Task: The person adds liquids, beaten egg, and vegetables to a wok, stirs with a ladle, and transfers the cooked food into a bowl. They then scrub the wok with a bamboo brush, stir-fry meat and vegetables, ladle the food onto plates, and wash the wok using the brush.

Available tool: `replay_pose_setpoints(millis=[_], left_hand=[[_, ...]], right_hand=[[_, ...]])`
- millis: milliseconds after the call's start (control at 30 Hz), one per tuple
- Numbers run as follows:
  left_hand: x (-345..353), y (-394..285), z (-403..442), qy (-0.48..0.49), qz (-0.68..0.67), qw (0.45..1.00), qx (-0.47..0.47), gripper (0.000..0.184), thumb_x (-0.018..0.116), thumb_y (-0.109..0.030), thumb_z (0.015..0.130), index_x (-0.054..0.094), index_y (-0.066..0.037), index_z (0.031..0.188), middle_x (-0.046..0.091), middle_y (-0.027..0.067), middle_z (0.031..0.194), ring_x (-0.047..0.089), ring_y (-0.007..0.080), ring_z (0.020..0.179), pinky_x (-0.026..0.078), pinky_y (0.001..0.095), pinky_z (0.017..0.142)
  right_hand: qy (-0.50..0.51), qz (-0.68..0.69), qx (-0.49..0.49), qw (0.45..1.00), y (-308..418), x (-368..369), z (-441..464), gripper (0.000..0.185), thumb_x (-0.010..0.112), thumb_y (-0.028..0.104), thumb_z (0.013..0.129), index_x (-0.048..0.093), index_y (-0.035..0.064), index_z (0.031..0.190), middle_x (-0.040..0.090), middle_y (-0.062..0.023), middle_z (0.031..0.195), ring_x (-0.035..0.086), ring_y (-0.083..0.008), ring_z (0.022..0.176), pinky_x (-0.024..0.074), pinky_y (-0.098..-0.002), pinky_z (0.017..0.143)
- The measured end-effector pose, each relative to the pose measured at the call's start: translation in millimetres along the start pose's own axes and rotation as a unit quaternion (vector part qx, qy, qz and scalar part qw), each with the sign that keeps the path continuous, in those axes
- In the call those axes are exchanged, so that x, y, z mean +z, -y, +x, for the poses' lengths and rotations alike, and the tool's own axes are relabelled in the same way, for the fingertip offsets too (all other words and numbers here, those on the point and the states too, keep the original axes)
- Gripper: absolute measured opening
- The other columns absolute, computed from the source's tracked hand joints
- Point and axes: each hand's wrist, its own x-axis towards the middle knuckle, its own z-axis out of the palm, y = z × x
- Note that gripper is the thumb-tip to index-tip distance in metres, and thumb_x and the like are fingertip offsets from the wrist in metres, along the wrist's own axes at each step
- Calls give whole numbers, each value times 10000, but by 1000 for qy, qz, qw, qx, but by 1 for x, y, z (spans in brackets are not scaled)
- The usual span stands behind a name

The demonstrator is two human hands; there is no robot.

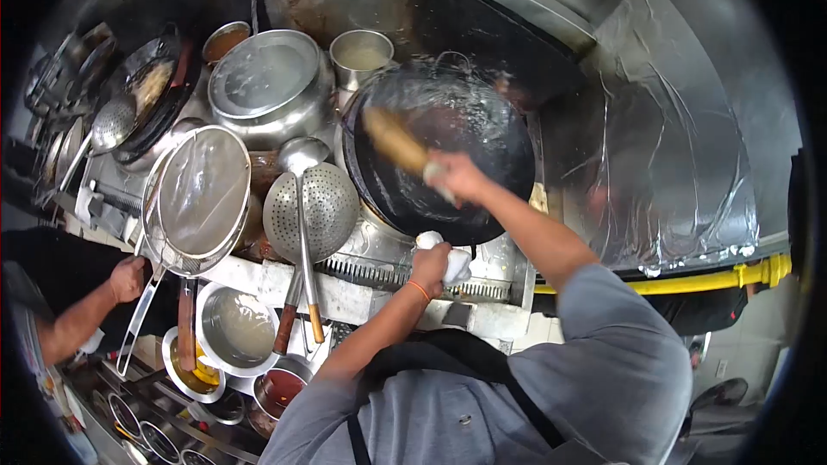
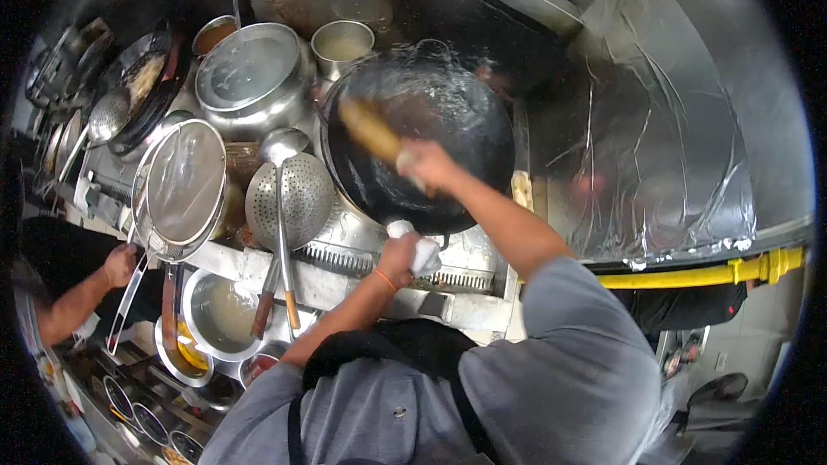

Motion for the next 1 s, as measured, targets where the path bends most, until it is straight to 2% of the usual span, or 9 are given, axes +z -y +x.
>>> replay_pose_setpoints(millis=[133, 233, 467, 533, 600, 667, 767, 867, 1000], left_hand=[[5, -3, -9, -33, -23, 999, 26, 334, 610, -162, 747, 587, 124, 918, 613, 147, 811, 622, 235, 681, 488, 390, 576], [5, 1, 1, -36, -43, 998, 15, 327, 613, -169, 745, 595, 117, 905, 615, 137, 799, 622, 228, 675, 481, 382, 572], [-9, 19, 22, 1, -53, 998, 29, 312, 634, -204, 760, 609, 73, 900, 630, 120, 804, 636, 230, 675, 496, 372, 580], [-2, 4, -2, 69, -94, 993, 25, 302, 627, -235, 791, 579, 1, 973, 624, 103, 847, 644, 241, 716, 535, 413, 632], [-4, -8, -18, 161, -161, 973, -29, 294, 550, -266, 865, 507, -38, 1045, 615, 127, 927, 636, 263, 802, 545, 443, 744], [3, -15, -25, 142, -157, 975, -75, 266, 527, -295, 872, 542, -49, 973, 620, 127, 859, 635, 266, 792, 539, 447, 762], [2, 16, 22, 134, -169, 976, -37, 233, 531, -249, 862, 553, -27, 930, 619, 129, 820, 640, 267, 744, 550, 425, 703], [1, 29, 29, 22, -97, 994, 53, 197, 527, -170, 836, 552, 10, 913, 611, 135, 802, 643, 266, 694, 552, 409, 631], [7, 15, 10, -31, -56, 994, 88, 199, 523, -103, 793, 558, 62, 899, 610, 157, 803, 653, 281, 699, 538, 411, 585]], right_hand=[[14, -350, -41, 936, -64, -52, -104, 538, 720, 251, 680, 614, 208, 1206, 667, -162, 1027, 637, -298, 967, 462, -361, 918], [-29, -458, 169, 872, -31, -128, -39, 427, 680, 189, 662, 678, 182, 1089, 689, -139, 906, 680, -272, 771, 542, -368, 725], [74, 52, 1, 996, -5, 2, -27, 609, 708, 249, 751, 519, 88, 1308, 648, -97, 833, 627, -215, 621, 480, -337, 384], [65, -210, -350, 911, -72, -17, -53, 618, 708, 237, 743, 517, 112, 1317, 667, -112, 945, 632, -204, 643, 490, -318, 393], [151, -289, 57, 943, 25, -70, -146, 618, 718, 260, 721, 540, 134, 1300, 657, -160, 1087, 648, -220, 889, 513, -326, 810], [143, -331, 169, 917, 22, -114, -146, 617, 710, 268, 715, 546, 121, 1290, 671, -153, 1046, 645, -229, 895, 512, -324, 813], [234, -408, -163, 867, -29, -97, -48, 584, 671, 242, 744, 535, 98, 1293, 674, -146, 943, 662, -213, 659, 535, -324, 429], [93, -88, 176, 976, 45, -40, 18, 336, 635, 222, 766, 642, 57, 1059, 598, -120, 686, 612, -227, 515, 464, -360, 351], [100, -166, 29, 981, 49, -4, -35, 262, 636, 265, 744, 650, 38, 874, 628, -123, 681, 580, -222, 518, 475, -363, 442]])
